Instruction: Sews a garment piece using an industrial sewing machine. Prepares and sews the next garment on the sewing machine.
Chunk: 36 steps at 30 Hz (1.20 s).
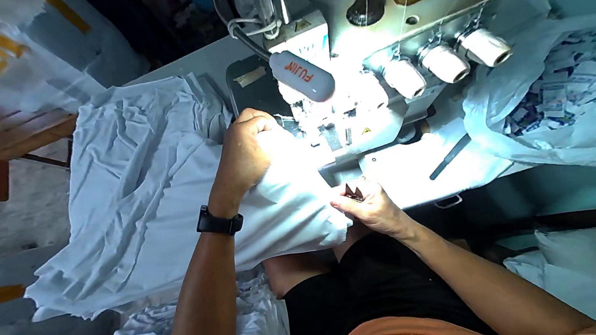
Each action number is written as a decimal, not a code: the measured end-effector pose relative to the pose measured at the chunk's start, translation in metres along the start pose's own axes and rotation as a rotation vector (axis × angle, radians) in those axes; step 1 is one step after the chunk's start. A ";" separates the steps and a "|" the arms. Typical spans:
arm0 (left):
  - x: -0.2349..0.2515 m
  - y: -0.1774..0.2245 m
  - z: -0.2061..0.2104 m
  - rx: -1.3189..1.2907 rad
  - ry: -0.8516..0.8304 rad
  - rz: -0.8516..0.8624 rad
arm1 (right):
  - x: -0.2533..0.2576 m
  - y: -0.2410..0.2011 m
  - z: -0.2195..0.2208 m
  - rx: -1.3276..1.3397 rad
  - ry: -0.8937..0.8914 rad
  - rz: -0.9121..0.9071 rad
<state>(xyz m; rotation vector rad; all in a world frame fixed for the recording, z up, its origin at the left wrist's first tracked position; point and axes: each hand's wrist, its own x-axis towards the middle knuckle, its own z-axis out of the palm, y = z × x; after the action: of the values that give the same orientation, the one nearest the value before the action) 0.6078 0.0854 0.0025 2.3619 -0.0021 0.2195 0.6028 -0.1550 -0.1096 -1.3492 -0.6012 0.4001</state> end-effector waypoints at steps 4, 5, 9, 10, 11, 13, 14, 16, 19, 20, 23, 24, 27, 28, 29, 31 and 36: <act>0.005 -0.001 -0.004 0.074 -0.020 0.017 | -0.006 -0.011 -0.003 0.046 -0.013 -0.045; 0.007 -0.002 -0.001 0.086 0.003 0.039 | -0.006 -0.013 -0.004 0.042 -0.016 -0.064; 0.027 0.000 0.019 0.127 0.162 0.096 | 0.007 -0.020 -0.007 -0.005 0.103 -0.088; 0.033 0.003 0.023 0.151 0.178 0.083 | 0.011 -0.021 -0.008 -0.019 0.103 -0.107; 0.038 0.007 0.024 0.176 0.188 0.065 | 0.014 -0.023 -0.008 -0.035 0.097 -0.127; 0.044 0.010 0.024 0.206 0.185 0.039 | 0.016 -0.027 -0.008 -0.066 0.079 -0.162; 0.045 0.009 0.024 0.207 0.179 0.040 | 0.015 -0.028 -0.008 -0.072 0.072 -0.172; 0.044 0.005 0.024 0.174 0.175 0.060 | 0.014 -0.029 -0.007 -0.065 0.064 -0.171; 0.043 0.003 0.025 0.140 0.206 0.108 | 0.013 -0.028 -0.007 -0.044 0.056 -0.175; 0.043 0.003 0.025 0.134 0.210 0.114 | 0.013 -0.028 -0.007 -0.046 0.058 -0.177; 0.047 0.003 0.027 0.100 0.209 0.097 | 0.015 -0.027 -0.008 -0.049 0.064 -0.177; 0.047 0.003 0.026 0.087 0.199 0.076 | 0.015 -0.026 -0.006 -0.039 0.060 -0.171; 0.027 -0.020 0.025 0.025 0.241 0.197 | 0.017 -0.021 0.006 -0.005 0.054 -0.192; 0.016 -0.033 0.030 -0.018 0.307 0.281 | 0.017 -0.020 0.008 -0.025 0.060 -0.224; 0.002 -0.013 0.013 0.017 0.118 0.085 | 0.017 -0.022 0.006 -0.060 0.057 -0.256; 0.000 0.014 -0.008 0.089 -0.061 -0.055 | 0.017 -0.029 -0.005 -0.184 0.035 -0.322; -0.019 0.013 -0.023 0.223 0.120 -0.014 | -0.002 -0.083 -0.075 -0.484 0.182 -0.159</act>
<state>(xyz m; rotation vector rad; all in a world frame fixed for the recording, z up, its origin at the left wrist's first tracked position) 0.5846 0.0910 0.0242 2.5654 0.1014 0.3710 0.6413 -0.2311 -0.0365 -1.7613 -0.6726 -0.0053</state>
